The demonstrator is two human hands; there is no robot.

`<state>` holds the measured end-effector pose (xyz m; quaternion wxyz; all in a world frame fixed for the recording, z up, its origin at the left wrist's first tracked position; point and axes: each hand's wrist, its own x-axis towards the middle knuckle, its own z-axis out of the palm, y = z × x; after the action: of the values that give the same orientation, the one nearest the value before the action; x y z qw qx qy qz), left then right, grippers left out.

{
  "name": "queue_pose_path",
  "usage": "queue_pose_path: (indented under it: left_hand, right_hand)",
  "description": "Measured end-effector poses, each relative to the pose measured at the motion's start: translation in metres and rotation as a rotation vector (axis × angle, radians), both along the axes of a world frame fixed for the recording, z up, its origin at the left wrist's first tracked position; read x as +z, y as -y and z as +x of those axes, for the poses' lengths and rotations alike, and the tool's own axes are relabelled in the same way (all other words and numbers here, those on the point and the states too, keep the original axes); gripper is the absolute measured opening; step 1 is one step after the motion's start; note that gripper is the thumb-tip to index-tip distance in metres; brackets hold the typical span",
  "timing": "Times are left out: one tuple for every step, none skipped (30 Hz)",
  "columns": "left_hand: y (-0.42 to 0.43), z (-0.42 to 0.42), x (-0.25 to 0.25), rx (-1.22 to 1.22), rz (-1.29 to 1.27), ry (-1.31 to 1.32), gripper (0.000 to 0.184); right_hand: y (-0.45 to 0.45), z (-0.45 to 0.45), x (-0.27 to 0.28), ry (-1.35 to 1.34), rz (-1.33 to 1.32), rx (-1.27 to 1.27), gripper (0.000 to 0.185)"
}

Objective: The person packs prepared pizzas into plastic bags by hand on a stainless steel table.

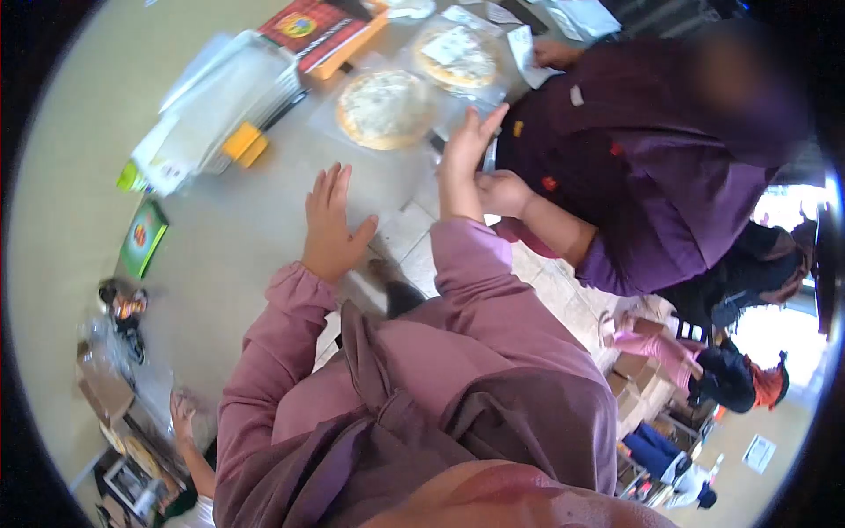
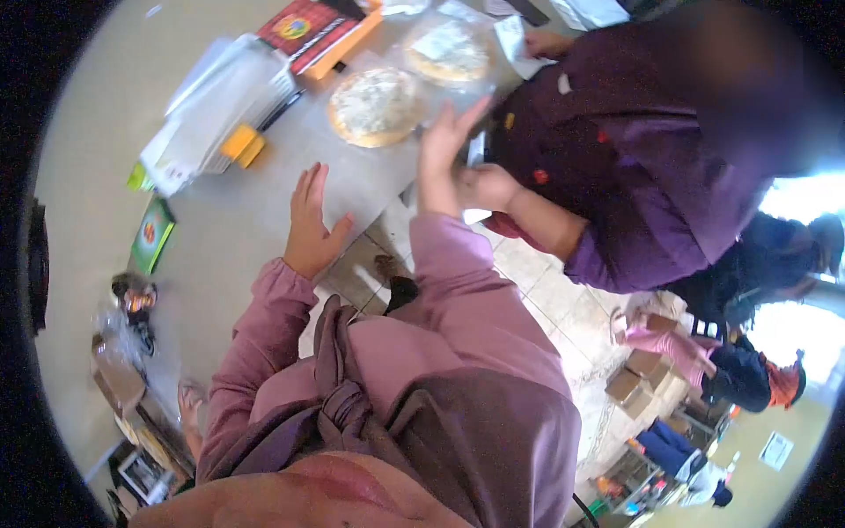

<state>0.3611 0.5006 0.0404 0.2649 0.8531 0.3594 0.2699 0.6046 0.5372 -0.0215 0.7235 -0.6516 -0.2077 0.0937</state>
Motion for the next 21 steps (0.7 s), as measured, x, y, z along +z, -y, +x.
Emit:
queue_pose_path:
  left_hand:
    - [-0.006,0.014,0.006,-0.015,0.006,-0.074,0.072]
    - [-0.011,0.026,0.011,-0.025,0.015,-0.150,0.073]
    - [-0.014,0.036,0.013,-0.039,0.013,-0.146,0.073]
    - [-0.017,0.047,0.015,-0.063,0.000,-0.131,0.073]
    - [-0.017,0.054,0.017,-0.083,-0.012,-0.116,0.073]
    - [-0.017,0.060,0.017,-0.087,-0.013,-0.117,0.073]
    - [-0.016,0.064,0.017,-0.096,-0.001,-0.123,0.073]
    - [-0.016,0.065,0.017,-0.101,0.012,-0.130,0.072]
    - [-0.017,0.065,0.014,-0.090,0.012,-0.135,0.072]
    - [-0.017,0.063,0.007,-0.100,-0.015,-0.066,0.069]
    - [-0.018,0.057,0.000,-0.097,-0.039,-0.001,0.065]
    - [-0.016,0.050,-0.006,-0.052,-0.038,-0.022,0.065]
    - [-0.014,0.040,-0.013,-0.065,-0.256,-0.060,0.057]
    - [-0.010,0.027,-0.018,-0.061,-0.475,-0.091,0.050]
    - [-0.005,0.013,-0.018,-0.046,-0.491,-0.158,0.045]
    - [-0.001,0.001,-0.020,-0.030,-0.510,-0.223,0.040]
    - [0.005,-0.011,-0.027,0.019,-0.530,-0.201,0.035]
    - [0.013,-0.029,-0.034,0.061,-0.544,-0.176,0.032]
    - [0.019,-0.050,-0.035,0.127,-0.528,-0.189,0.032]
    - [0.028,-0.070,-0.040,0.208,-0.632,-0.102,0.032]
    - [0.036,-0.084,-0.046,0.275,-0.733,-0.002,0.032]
  right_hand:
    - [-0.005,0.010,0.006,-0.004,0.019,-0.023,0.067]
    - [-0.009,0.018,0.011,-0.010,0.041,-0.040,0.066]
    - [-0.012,0.022,0.022,-0.032,0.067,-0.040,0.065]
    - [-0.014,0.027,0.027,-0.029,0.065,-0.050,0.065]
    - [-0.016,0.029,0.032,-0.037,0.123,-0.048,0.065]
    - [-0.019,0.033,0.033,-0.047,0.181,-0.042,0.065]
    - [-0.020,0.034,0.035,-0.043,0.167,-0.045,0.065]
    - [-0.022,0.034,0.034,-0.047,0.166,-0.040,0.065]
    - [-0.025,0.034,0.033,-0.017,0.137,-0.034,0.065]
    - [-0.029,0.032,0.032,0.009,0.108,-0.021,0.066]
    - [-0.031,0.026,0.031,-0.003,0.128,0.009,0.067]
    - [-0.033,0.016,0.036,-0.025,0.149,0.052,0.068]
    - [-0.041,0.007,0.033,-0.010,0.099,0.083,0.069]
    - [-0.047,-0.008,0.035,-0.041,0.092,0.140,0.069]
    - [-0.058,-0.020,0.025,0.010,0.033,0.175,0.072]
    - [-0.067,-0.039,0.026,-0.001,0.027,0.216,0.073]
    - [-0.076,-0.060,0.024,-0.041,0.040,0.292,0.073]
    - [-0.084,-0.083,0.022,-0.077,0.054,0.361,0.072]
    - [-0.094,-0.104,0.023,-0.104,0.078,0.419,0.072]
    - [-0.101,-0.125,0.017,0.019,0.064,0.512,0.069]
    - [-0.108,-0.143,0.012,0.156,0.052,0.591,0.067]
